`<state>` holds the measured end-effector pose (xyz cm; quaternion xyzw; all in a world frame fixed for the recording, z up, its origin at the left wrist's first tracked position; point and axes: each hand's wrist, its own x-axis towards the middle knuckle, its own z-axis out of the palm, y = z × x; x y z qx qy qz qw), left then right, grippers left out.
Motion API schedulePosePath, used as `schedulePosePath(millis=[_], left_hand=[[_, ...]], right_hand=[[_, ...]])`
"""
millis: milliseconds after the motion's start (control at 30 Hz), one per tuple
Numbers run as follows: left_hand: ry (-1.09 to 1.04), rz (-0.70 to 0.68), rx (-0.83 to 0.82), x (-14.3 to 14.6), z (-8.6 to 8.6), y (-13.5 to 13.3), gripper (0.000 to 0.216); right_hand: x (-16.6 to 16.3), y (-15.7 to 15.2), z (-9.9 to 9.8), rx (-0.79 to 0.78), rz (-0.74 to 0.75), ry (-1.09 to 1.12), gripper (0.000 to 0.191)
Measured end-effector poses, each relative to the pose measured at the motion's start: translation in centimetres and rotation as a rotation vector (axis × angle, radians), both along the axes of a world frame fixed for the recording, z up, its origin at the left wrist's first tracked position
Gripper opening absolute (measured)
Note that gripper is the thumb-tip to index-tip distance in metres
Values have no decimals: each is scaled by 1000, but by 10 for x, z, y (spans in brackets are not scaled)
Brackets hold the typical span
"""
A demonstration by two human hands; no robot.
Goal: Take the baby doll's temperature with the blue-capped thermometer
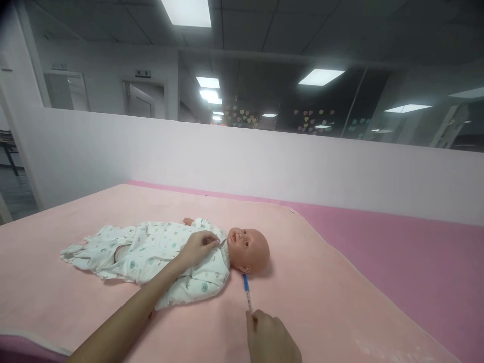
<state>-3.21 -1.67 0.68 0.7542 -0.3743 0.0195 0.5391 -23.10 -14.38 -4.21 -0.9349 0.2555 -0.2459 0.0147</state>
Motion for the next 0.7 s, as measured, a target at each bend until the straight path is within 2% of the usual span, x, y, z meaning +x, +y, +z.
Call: schedulePosePath(millis=[67,167,267,400,567,633,700], left_hand=[[103,-44,-65,1,2,3,21],[226,-105,-144,1,5,6,21],[287,-152,-213,-1,7,8,23],[321,-162,-303,-1,7,10,25],[360,-56,-322,2,6,8,30],[375,-43,-317,1,6,8,33],[345,-89,-293,0,6,8,31]], right_hand=[[15,5,28,36,58,8,32],[53,16,69,21,283,-26,27],[97,23,87,-39,407,-29,21],[130,20,75,-103,487,-8,6],[130,15,54,-55,671,-124,16],[129,15,48,-78,684,-230,21],[130,15,43,-112,675,-320,25]])
